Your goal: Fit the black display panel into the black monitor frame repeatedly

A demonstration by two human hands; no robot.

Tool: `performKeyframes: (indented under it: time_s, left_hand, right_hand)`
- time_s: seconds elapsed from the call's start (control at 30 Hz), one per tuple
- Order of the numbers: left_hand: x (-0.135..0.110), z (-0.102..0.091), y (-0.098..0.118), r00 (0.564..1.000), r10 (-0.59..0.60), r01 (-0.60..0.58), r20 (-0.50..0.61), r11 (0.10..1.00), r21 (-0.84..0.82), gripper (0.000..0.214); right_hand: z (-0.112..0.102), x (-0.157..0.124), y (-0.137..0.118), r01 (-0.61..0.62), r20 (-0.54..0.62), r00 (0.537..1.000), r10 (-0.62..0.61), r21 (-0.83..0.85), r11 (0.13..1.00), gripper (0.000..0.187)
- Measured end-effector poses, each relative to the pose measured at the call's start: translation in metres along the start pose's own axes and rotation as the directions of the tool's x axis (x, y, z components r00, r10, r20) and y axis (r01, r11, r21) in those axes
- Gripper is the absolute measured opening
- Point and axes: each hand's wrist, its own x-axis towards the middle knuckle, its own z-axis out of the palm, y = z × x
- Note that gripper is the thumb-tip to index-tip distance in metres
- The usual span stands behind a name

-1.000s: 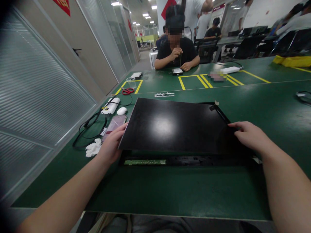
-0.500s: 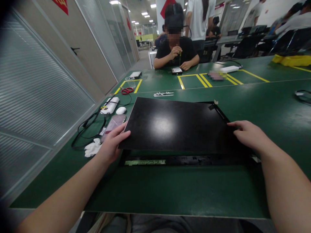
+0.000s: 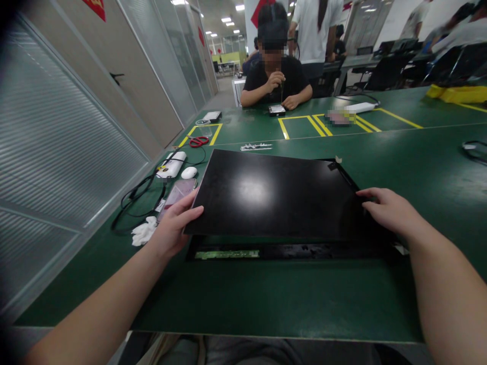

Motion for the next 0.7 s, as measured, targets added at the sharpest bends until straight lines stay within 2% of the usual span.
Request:
performKeyframes:
  time_s: [0.1, 0.3, 0.53, 0.7]
  left_hand:
    - [0.0, 0.001, 0.001, 1.0, 0.018, -0.018, 0.015, 1.0, -0.008, 0.05]
    - [-0.003, 0.004, 0.002, 0.999, 0.035, -0.035, 0.013, 0.999, -0.009, 0.053]
    - [-0.005, 0.006, 0.004, 0.999, 0.012, -0.01, 0.037, 0.999, -0.048, 0.061]
    - [-0.004, 0.004, 0.002, 0.994, 0.057, -0.052, 0.091, 0.997, -0.057, 0.061]
  right_hand:
    - [-0.001, -0.005, -0.005, -0.016, -0.018, 1.0, 0.016, 0.051, 0.999, 0.046]
    - [0.0, -0.01, -0.008, -0.029, -0.055, 0.998, 0.038, 0.148, 0.989, 0.071]
    - [-0.005, -0.018, -0.023, -0.106, -0.085, 0.989, 0.121, 0.162, 0.981, 0.055]
    - [-0.004, -0.018, -0.023, -0.13, -0.16, 0.973, 0.163, 0.201, 0.971, 0.05]
